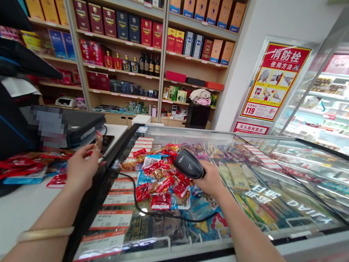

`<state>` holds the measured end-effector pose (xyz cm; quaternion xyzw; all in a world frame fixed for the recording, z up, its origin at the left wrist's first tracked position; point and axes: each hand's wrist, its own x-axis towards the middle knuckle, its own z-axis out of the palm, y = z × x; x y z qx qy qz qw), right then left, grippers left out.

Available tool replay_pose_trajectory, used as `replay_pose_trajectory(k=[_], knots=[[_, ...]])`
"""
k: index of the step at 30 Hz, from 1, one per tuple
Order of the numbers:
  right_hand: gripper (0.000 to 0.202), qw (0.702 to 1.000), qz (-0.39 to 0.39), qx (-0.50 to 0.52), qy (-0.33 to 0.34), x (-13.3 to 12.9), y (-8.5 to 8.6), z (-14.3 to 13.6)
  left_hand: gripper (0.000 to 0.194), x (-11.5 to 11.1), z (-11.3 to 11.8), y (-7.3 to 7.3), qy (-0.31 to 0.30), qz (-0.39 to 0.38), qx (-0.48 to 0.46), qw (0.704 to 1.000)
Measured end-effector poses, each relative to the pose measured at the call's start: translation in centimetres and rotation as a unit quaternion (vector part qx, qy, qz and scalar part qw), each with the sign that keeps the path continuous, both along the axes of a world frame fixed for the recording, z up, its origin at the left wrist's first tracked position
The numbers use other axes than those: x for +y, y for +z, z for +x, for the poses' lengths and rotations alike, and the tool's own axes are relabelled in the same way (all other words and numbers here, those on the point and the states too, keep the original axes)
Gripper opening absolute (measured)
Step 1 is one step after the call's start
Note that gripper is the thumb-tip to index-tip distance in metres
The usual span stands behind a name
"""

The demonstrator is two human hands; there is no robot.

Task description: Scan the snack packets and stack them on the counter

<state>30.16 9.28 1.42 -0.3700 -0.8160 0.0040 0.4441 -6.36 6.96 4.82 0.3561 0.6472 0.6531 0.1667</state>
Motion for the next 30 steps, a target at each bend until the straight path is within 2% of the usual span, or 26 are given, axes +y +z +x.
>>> replay_pose_trajectory(k=[2, 4, 8, 11, 14, 18, 25, 30], knots=[[0.023, 1.000, 0.006, -0.002, 0.001, 0.0, 0.0, -0.1, 0.026, 0.2, 1.7, -0.2, -0.073, 0.014, -0.129, 0.989], [0.024, 1.000, 0.007, -0.004, 0.000, -0.1, 0.0, -0.1, 0.025, 0.1, 3.4, -0.3, -0.124, 0.010, -0.166, 0.978], [0.022, 1.000, 0.016, -0.001, 0.005, -0.4, 0.3, -0.2, 0.033, -0.9, 5.7, -0.2, -0.195, -0.003, -0.126, 0.973], [0.018, 0.999, 0.026, -0.007, 0.019, -0.6, 0.4, -0.3, 0.045, -1.6, 6.5, 0.1, -0.271, -0.037, -0.092, 0.957], [0.019, 0.999, 0.026, -0.031, 0.034, -0.7, 0.6, -0.3, 0.048, -2.1, 6.7, 0.2, -0.326, -0.063, -0.047, 0.942], [0.020, 0.996, 0.010, -0.066, 0.058, -0.9, 0.8, -0.4, 0.046, -2.3, 6.9, 0.2, -0.323, -0.062, 0.003, 0.944], [0.017, 0.992, -0.013, -0.089, 0.087, -1.6, 1.3, -0.8, 0.047, -2.0, 6.8, 0.1, -0.283, -0.045, -0.007, 0.958], [0.015, 0.990, -0.034, -0.114, 0.080, -1.9, 1.7, -0.9, 0.053, -1.6, 6.5, -0.3, -0.278, -0.048, -0.013, 0.959]])
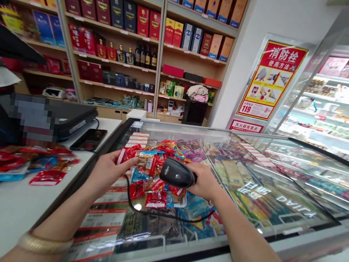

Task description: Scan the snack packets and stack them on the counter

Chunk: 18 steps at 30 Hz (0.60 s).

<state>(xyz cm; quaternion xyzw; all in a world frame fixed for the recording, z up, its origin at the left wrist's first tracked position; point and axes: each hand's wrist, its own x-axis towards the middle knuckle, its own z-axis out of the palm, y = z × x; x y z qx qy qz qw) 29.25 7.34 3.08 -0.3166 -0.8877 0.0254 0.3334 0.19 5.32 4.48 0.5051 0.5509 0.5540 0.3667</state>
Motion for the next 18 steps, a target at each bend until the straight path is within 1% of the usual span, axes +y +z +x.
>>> replay_pose_trajectory(k=[4, 9, 13, 18], knots=[[0.014, 1.000, -0.008, -0.017, -0.006, 0.01, 0.01, 0.06, 0.057, -0.02, 0.11, 0.06, 0.008, -0.001, -0.003, 1.000], [0.015, 1.000, -0.008, -0.023, -0.006, -0.04, 0.02, 0.01, 0.055, 0.01, 0.09, 0.15, 0.013, 0.003, 0.011, 1.000], [0.015, 1.000, -0.016, -0.018, 0.001, -0.15, 0.07, -0.06, 0.053, 0.04, -0.03, -0.03, 0.010, 0.008, 0.010, 1.000], [0.017, 1.000, -0.012, 0.007, 0.003, 0.00, 0.00, 0.00, 0.056, -0.08, 0.08, 0.07, 0.002, -0.004, 0.005, 1.000]])
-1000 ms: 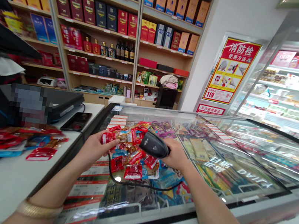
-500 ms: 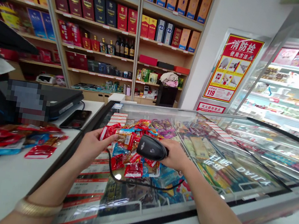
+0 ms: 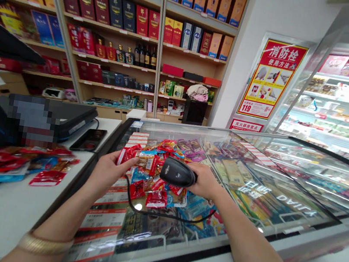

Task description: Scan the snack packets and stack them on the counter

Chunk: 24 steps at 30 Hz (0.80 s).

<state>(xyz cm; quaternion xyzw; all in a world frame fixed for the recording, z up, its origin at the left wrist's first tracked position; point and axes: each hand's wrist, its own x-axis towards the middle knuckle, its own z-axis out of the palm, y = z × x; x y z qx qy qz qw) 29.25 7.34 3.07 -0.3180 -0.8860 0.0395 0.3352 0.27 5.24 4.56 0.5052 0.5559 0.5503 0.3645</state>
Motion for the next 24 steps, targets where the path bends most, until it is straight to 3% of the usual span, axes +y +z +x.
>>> replay_pose_trajectory(k=[7, 11, 15, 20, 24], knots=[[0.019, 0.996, 0.023, 0.058, -0.062, 1.2, -0.5, 1.1, 0.077, 0.1, 1.3, -0.8, -0.066, -0.004, -0.118, 0.991], [0.014, 0.993, 0.019, 0.068, -0.094, 1.7, -0.7, 1.5, 0.073, 0.0, 2.5, -1.4, -0.137, -0.001, -0.111, 0.984], [0.013, 0.992, 0.019, 0.080, -0.099, 1.8, -0.8, 1.5, 0.062, 0.6, 2.5, -2.2, -0.143, 0.052, 0.012, 0.988], [0.016, 0.993, 0.016, 0.075, -0.095, 1.8, -0.9, 1.5, 0.044, 1.3, 2.1, -2.9, -0.063, 0.171, 0.239, 0.954], [0.016, 0.991, 0.018, 0.088, -0.096, 1.8, -1.1, 1.5, 0.042, 1.4, 1.6, -2.9, -0.014, 0.173, 0.299, 0.938]])
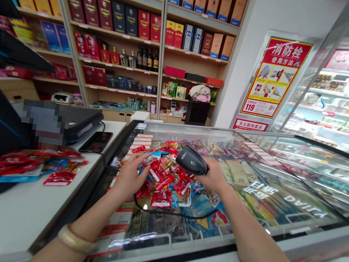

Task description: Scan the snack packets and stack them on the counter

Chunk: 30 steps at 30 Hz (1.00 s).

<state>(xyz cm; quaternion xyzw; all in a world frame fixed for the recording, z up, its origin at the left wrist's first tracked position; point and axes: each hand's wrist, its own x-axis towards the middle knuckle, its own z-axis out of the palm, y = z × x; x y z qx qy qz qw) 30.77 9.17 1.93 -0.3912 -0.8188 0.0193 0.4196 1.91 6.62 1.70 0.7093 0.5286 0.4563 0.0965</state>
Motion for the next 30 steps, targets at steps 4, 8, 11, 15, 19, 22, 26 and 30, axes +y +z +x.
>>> replay_pose_trajectory(k=[4, 8, 11, 15, 19, 22, 26, 30], knots=[[0.018, 1.000, 0.004, 0.013, -0.002, 0.1, -0.2, 0.1, 0.044, -0.4, -2.3, 1.3, 0.122, 0.008, 0.069, 0.990], [0.020, 1.000, 0.005, 0.010, 0.004, 0.2, -0.3, 0.1, 0.050, -1.1, -6.7, 2.9, 0.331, -0.043, 0.142, 0.932], [0.022, 1.000, 0.006, 0.007, 0.003, 0.2, -0.2, 0.0, 0.053, -1.0, -9.9, 3.0, 0.439, -0.144, 0.108, 0.880], [0.021, 1.000, 0.007, -0.001, -0.003, 0.0, 0.0, -0.1, 0.045, 0.0, -12.2, 1.4, 0.452, -0.218, 0.040, 0.864], [0.022, 1.000, 0.008, -0.001, -0.005, 0.0, 0.0, -0.2, 0.041, 0.9, -13.0, -0.1, 0.426, -0.185, 0.051, 0.884], [0.024, 1.000, 0.006, -0.003, -0.016, 0.1, -0.2, -0.2, 0.042, 0.9, -13.2, 0.0, 0.417, -0.180, 0.085, 0.887], [0.023, 1.000, 0.000, -0.004, -0.010, 0.1, -0.1, -0.2, 0.057, 0.1, -12.1, 1.6, 0.417, -0.122, 0.114, 0.894], [0.023, 1.000, 0.003, 0.002, 0.001, -0.1, 0.1, -0.3, 0.062, -0.3, -9.7, 3.0, 0.383, -0.033, 0.013, 0.923]])
